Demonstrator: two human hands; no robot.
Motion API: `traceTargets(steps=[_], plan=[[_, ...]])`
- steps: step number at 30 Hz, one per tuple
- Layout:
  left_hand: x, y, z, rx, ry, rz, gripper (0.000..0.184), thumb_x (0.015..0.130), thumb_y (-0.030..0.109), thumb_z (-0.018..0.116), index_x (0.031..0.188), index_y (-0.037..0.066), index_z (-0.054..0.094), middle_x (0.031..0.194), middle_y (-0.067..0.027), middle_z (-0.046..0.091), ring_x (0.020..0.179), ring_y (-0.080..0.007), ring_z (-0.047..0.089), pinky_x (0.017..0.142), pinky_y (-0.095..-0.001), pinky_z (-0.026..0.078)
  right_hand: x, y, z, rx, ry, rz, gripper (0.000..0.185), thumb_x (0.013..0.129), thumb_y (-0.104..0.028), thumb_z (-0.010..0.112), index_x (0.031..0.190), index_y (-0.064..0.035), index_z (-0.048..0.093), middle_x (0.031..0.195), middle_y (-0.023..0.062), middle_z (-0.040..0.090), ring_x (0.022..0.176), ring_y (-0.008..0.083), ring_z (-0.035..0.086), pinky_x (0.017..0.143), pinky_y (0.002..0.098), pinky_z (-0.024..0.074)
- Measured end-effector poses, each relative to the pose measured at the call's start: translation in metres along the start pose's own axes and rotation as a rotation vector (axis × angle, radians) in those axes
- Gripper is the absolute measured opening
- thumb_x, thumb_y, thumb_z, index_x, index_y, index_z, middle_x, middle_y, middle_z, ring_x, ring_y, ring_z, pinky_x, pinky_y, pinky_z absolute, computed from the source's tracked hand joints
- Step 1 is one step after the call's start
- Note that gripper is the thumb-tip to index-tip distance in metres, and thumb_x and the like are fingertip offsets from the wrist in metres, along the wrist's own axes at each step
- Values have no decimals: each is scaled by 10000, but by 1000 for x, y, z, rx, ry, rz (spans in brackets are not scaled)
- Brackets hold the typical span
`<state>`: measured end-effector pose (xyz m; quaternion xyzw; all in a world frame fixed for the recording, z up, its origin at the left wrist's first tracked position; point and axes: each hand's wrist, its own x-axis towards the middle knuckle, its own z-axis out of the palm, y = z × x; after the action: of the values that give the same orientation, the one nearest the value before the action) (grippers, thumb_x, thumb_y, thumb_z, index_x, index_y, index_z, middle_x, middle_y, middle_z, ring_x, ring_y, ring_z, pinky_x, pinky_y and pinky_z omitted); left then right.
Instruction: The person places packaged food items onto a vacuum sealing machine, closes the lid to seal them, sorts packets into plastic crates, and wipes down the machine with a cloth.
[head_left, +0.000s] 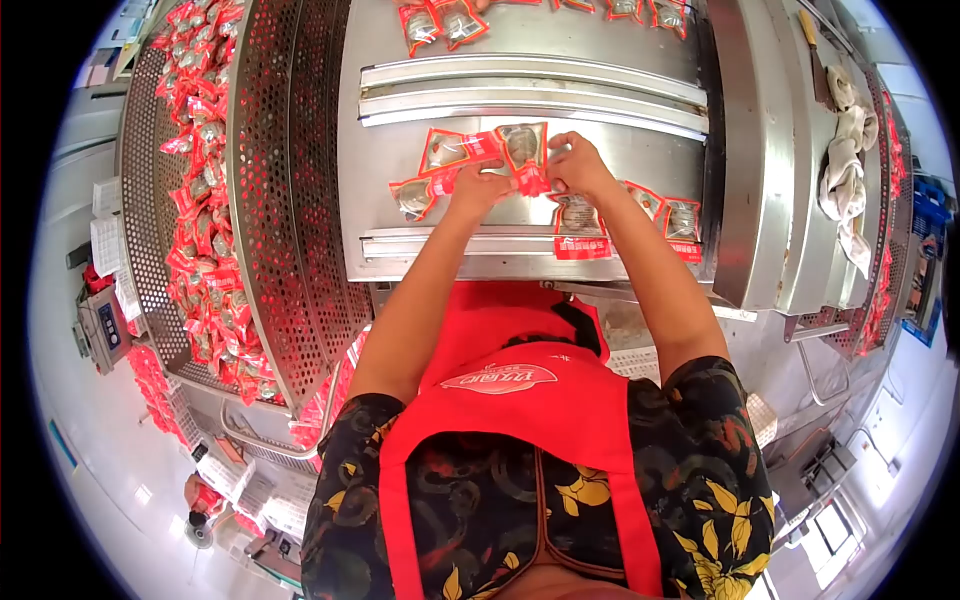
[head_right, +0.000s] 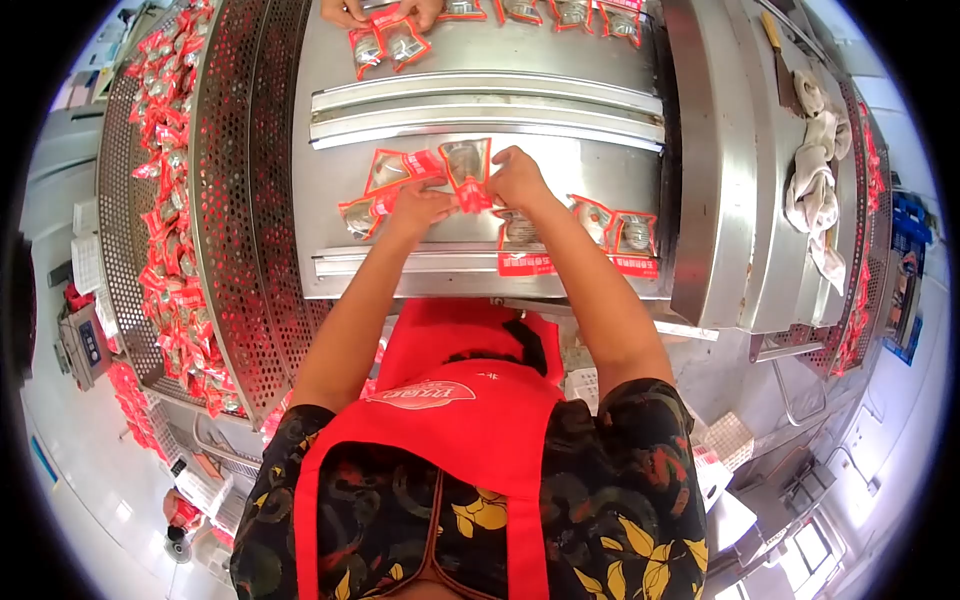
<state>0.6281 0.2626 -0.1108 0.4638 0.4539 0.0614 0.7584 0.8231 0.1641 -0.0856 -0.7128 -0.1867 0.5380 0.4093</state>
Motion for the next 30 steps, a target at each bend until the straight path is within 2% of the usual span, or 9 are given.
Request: traceTargets(steps=[5,7,12,15,17,22,25,27,30], plan=[[-18,-2,-47,457,-2,180,509,722,103,783,1172,-18,579,823,-101,725,779,-170,692,720,-297,519,-36,7,29,-204,5,53,447,761,86,646,1154,4,448,744,135,636,473,172,555,401,316,411],[-20,-2,-55,624,50,257,455,718,92,762,1133,0,598,783,-86,723,755,-168,688,713,-304,516,-50,13,49,-429,162,-204,454,757,71,656,1152,-20,452,749,139,656,536,233,619,468,352,472],[-40,-1,-54,621,-153,206,403,760,76,710,1138,13,581,793,-84,725,770,-174,678,724,-304,513,-79,26,53,-643,212,-241,426,757,39,683,1127,-40,487,787,142,690,717,295,682,641,389,531],[-44,-1,-52,644,-186,158,390,778,46,673,1151,13,562,802,-72,724,784,-153,669,729,-290,510,-89,25,47,-544,190,-296,401,767,39,685,1113,-29,496,818,142,702,728,276,687,643,367,529],[-43,-1,-50,620,-195,150,378,778,43,672,1138,17,559,806,-72,724,784,-149,668,729,-291,509,-93,10,45,-323,173,-100,368,772,34,645,1113,-27,520,822,170,682,725,346,671,673,424,527],[-63,18,-39,888,-185,156,313,787,174,717,1066,73,619,822,-106,713,807,-249,687,740,-354,518,-97,19,46,-547,156,-159,387,775,-26,689,1125,-37,525,822,145,656,752,347,657,691,433,524],[-86,27,-32,976,-68,249,267,794,199,711,1025,87,636,855,-123,708,812,-274,682,754,-377,521,-128,2,61,-868,284,-399,425,762,-81,732,1136,-52,532,898,142,620,860,344,638,718,441,518],[-82,14,-35,936,-32,308,238,838,219,698,985,42,638,862,-138,708,795,-260,687,721,-371,523,-132,0,65,-926,84,-662,424,752,-126,742,1127,-69,553,953,136,582,931,333,609,731,445,511],[-76,0,-43,281,48,172,303,913,272,673,930,-27,623,820,-157,700,715,-212,675,652,-322,513,-114,33,66,-975,22,-727,266,773,-132,718,1006,-71,605,934,118,575,921,327,601,727,428,513]])
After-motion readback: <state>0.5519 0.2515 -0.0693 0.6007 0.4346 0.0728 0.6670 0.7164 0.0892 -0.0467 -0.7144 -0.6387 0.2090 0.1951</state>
